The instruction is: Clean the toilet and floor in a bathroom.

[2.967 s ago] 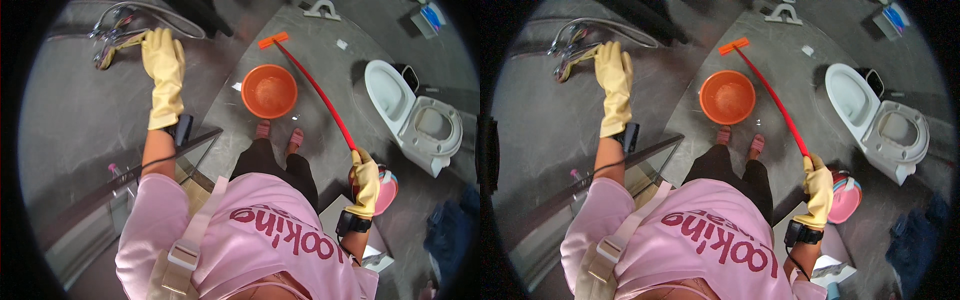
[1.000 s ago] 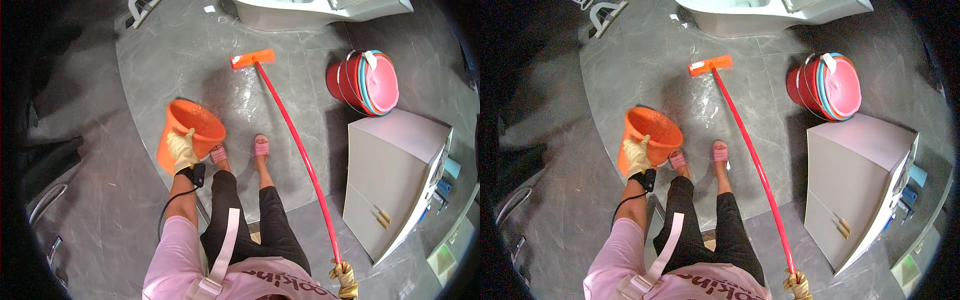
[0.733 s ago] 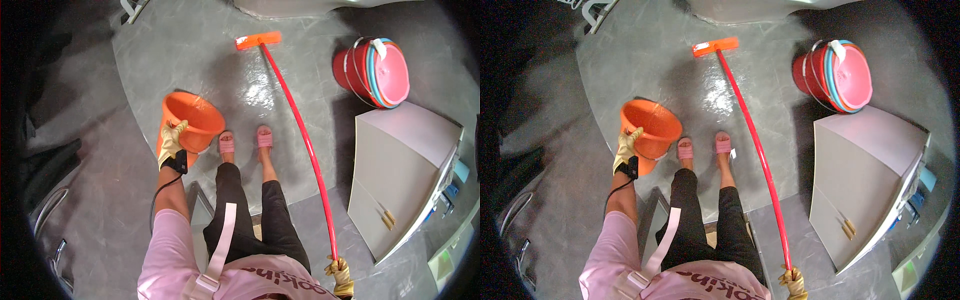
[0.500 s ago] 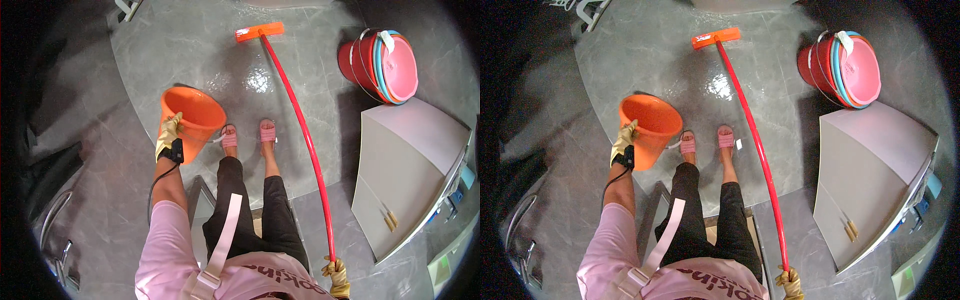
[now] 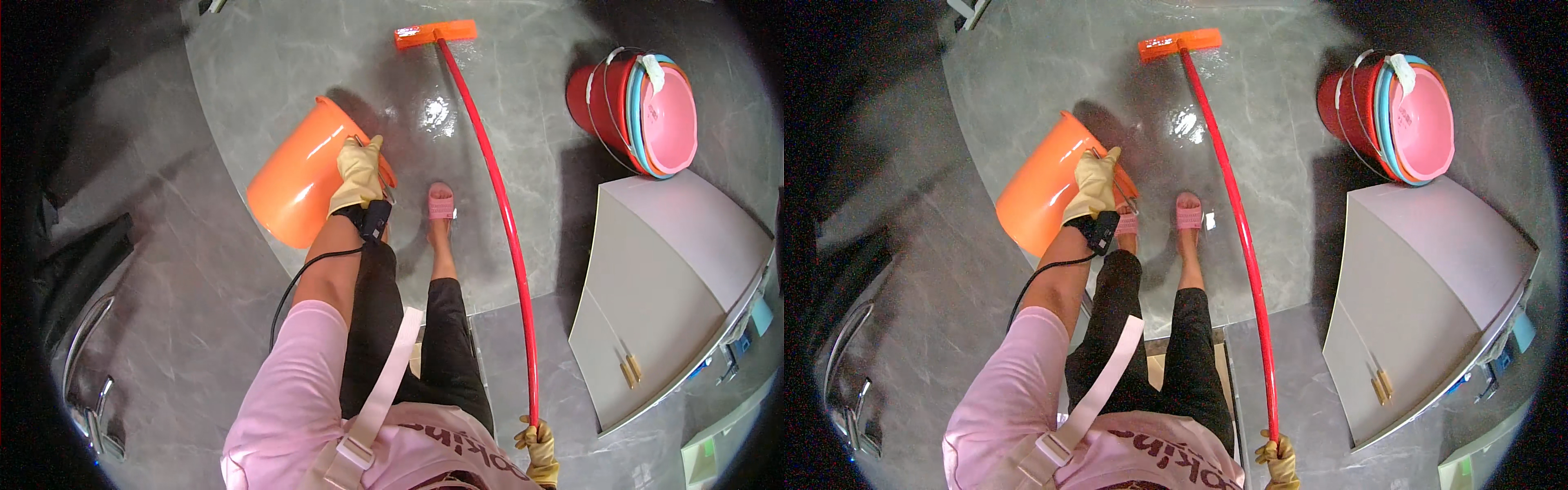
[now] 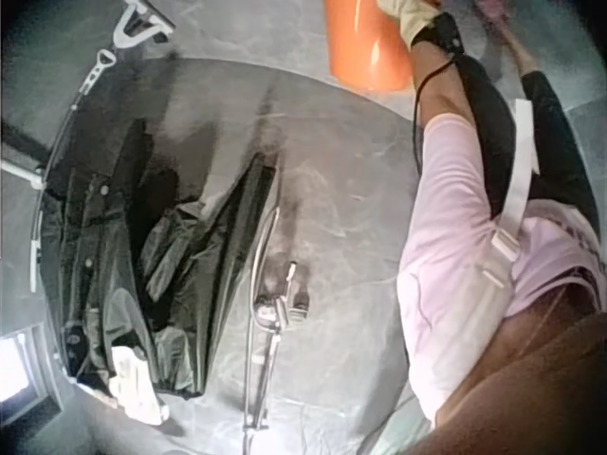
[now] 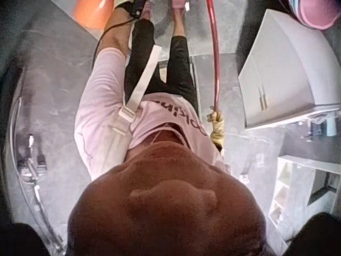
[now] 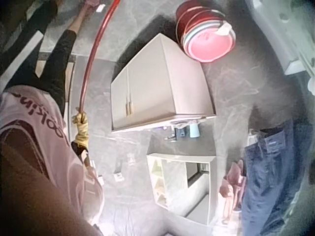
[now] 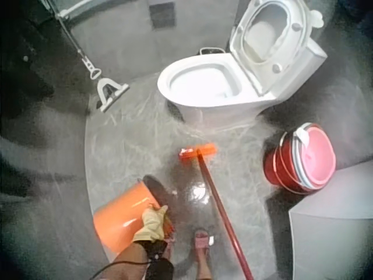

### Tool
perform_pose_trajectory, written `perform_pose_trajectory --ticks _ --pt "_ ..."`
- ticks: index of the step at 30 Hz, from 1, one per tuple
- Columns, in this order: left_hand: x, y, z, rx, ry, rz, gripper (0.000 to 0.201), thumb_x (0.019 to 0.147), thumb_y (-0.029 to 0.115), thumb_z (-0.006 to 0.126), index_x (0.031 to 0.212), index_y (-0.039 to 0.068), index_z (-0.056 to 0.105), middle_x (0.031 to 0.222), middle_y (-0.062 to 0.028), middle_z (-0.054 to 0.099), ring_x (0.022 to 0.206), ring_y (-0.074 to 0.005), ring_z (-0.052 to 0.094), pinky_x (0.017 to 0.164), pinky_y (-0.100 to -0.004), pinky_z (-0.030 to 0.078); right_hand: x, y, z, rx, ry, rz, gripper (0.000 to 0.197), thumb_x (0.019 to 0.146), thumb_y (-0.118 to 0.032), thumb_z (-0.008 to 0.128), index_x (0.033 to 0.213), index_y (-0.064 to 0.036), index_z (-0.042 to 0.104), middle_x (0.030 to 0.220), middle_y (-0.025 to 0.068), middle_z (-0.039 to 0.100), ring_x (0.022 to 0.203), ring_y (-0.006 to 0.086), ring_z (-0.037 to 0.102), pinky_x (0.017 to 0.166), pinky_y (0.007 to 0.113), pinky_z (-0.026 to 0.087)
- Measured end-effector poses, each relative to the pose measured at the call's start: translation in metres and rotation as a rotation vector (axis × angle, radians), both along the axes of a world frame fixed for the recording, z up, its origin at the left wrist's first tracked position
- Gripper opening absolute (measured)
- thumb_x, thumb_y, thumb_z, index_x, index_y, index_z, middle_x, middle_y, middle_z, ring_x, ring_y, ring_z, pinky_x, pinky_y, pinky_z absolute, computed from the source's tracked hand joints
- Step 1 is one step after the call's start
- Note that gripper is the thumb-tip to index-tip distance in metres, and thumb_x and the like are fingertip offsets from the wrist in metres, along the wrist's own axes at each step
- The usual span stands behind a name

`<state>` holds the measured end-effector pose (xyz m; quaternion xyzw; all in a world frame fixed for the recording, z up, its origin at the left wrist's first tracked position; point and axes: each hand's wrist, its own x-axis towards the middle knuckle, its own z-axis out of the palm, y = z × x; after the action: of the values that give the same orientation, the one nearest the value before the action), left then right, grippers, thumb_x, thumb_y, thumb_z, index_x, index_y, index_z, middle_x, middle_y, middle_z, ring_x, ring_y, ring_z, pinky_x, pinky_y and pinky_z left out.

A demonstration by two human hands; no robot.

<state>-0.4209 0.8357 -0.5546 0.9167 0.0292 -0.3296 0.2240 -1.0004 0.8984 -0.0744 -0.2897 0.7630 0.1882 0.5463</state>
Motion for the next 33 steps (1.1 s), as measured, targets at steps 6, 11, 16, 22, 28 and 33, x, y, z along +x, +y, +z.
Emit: perform_pose_trajectory --ticks 6,11,16,22,28,33 --pt "0.038 0.096 -0.026 -0.352 0.037 0.325 0.036 0.083 0.029 0.083 0.098 0.001 0.065 0.084 -0.0074 0.067 0.072 -0.0208 0.062 0.068 -0.0373 0.05 -0.003 0.001 -0.006 0.009 -0.053 0.04 0.04 0.103 -0.031 0.057 0.126 0.0011 0.055 0.075 0.0115 0.068 0.057 0.0165 0.064 0.052 0.028 0.053" --pt "0.076 0.21 0.043 -0.543 -0.096 0.763 0.029 0.088 0.025 0.079 0.099 0.006 0.06 0.085 -0.0027 0.062 0.07 -0.0125 0.058 0.061 -0.0296 0.047 -0.001 0.0 -0.012 -0.005 -0.067 0.085 0.041 0.105 -0.034 0.055 0.127 0.0004 0.055 0.075 0.0117 0.069 0.056 0.0159 0.064 0.052 0.027 0.053" --pt "0.08 0.345 0.029 -0.777 -0.08 1.061 0.03 0.099 0.034 0.065 0.1 0.004 0.062 0.095 -0.0067 0.066 0.082 -0.021 0.064 0.076 -0.0373 0.058 0.017 -0.011 -0.021 -0.015 -0.088 0.13 0.038 0.105 -0.031 0.054 0.127 -0.0005 0.055 0.074 0.0112 0.069 0.055 0.0158 0.065 0.052 0.027 0.054" --pt "0.032 0.359 -0.02 -0.501 0.343 1.223 0.048 0.099 0.045 0.061 0.113 -0.001 0.056 0.11 -0.0169 0.062 0.108 -0.03 0.061 0.099 -0.043 0.052 0.034 -0.005 -0.012 -0.086 -0.07 0.167 0.038 0.106 -0.033 0.053 0.127 -0.0009 0.056 0.075 0.0107 0.07 0.056 0.0153 0.065 0.051 0.026 0.052" --pt "0.051 0.424 -0.042 -0.523 0.236 0.894 0.026 0.092 0.027 0.065 0.106 0.006 0.063 0.092 -0.0045 0.067 0.088 -0.0243 0.066 0.072 -0.0411 0.054 0.061 0.008 0.009 -0.125 -0.072 0.14 0.037 0.105 -0.033 0.053 0.126 -0.0028 0.058 0.072 0.0096 0.069 0.053 0.0135 0.063 0.049 0.026 0.051" --pt "0.034 0.332 0.037 -0.022 0.212 0.027 0.025 0.09 0.024 0.063 0.096 0.001 0.07 0.081 -0.0093 0.07 0.078 -0.0202 0.067 0.068 -0.0349 0.053 0.095 0.015 0.051 -0.382 0.015 0.15 0.04 0.105 -0.033 0.053 0.133 -0.0049 0.058 0.066 0.0044 0.062 0.051 0.0108 0.059 0.043 0.022 0.042"
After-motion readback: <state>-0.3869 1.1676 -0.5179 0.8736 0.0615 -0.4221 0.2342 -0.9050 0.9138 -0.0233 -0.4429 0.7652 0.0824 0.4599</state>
